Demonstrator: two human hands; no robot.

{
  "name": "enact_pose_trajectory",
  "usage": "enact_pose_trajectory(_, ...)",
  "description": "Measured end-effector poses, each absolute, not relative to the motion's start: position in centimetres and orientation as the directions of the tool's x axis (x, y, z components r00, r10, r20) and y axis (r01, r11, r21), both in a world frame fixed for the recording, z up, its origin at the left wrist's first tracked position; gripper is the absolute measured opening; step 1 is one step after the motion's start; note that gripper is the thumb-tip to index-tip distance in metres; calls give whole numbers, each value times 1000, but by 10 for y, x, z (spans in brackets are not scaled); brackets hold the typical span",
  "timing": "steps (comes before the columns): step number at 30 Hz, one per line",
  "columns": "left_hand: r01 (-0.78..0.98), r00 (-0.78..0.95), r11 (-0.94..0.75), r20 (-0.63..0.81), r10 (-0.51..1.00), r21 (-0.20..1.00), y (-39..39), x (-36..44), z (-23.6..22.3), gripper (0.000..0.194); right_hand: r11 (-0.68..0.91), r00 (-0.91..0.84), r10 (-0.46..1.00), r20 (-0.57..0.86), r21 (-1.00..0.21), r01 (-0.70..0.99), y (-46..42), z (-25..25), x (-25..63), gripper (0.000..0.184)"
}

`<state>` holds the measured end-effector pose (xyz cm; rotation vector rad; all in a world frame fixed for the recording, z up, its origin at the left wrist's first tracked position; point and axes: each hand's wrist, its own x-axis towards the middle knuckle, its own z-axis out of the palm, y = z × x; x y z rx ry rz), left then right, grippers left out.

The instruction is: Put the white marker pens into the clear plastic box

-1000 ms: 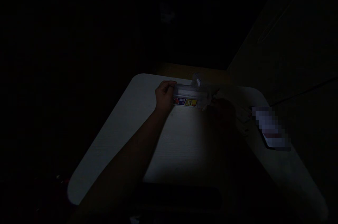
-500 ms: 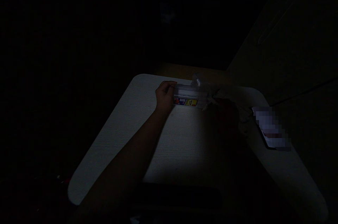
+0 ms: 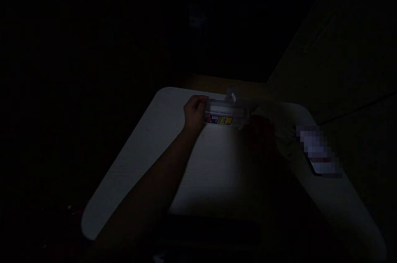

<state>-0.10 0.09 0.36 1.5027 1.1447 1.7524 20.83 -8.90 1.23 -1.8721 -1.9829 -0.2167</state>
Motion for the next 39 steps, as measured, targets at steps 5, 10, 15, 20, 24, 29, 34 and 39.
enact_pose_trajectory(5, 109, -212, -475, 488, 847, 873, 2, -1, 2, 17, 73, -27, 939, 343, -123, 990, -88, 12, 207, 35)
enact_pose_trajectory(10, 119, -201, -477, 491, 847, 871, 2, -2, 1, 17, 7, 57, 928, 369, -170, 985, -90, 16, 208, 38)
enact_pose_trajectory(15, 105, -203, -485, 496, 844, 868, 2, -2, 1, 18, -103, 159, 924, 348, -174, 979, -91, 19, 214, 39)
enact_pose_trajectory(20, 122, -199, -480, 496, 845, 869, 3, -2, 0, 19, -177, 218, 931, 294, -159, 971, -89, 18, 216, 39)
enact_pose_trajectory(24, 116, -204, -487, 500, 841, 866, 3, -2, 0, 18, -229, 253, 932, 262, -119, 966, -89, 18, 217, 43)
enact_pose_trajectory(29, 110, -208, -473, 485, 849, 874, 1, -1, 2, 18, -236, 255, 932, 257, -105, 966, -89, 16, 223, 43)
enact_pose_trajectory(34, 120, -213, -464, 479, 851, 878, 0, -1, 4, 18, -110, 167, 911, 377, -169, 979, -87, 12, 223, 39)
enact_pose_trajectory(39, 107, -205, -467, 479, 853, 878, 1, -2, 3, 18, 204, -116, 891, 440, -158, 966, -86, 8, 214, 39)
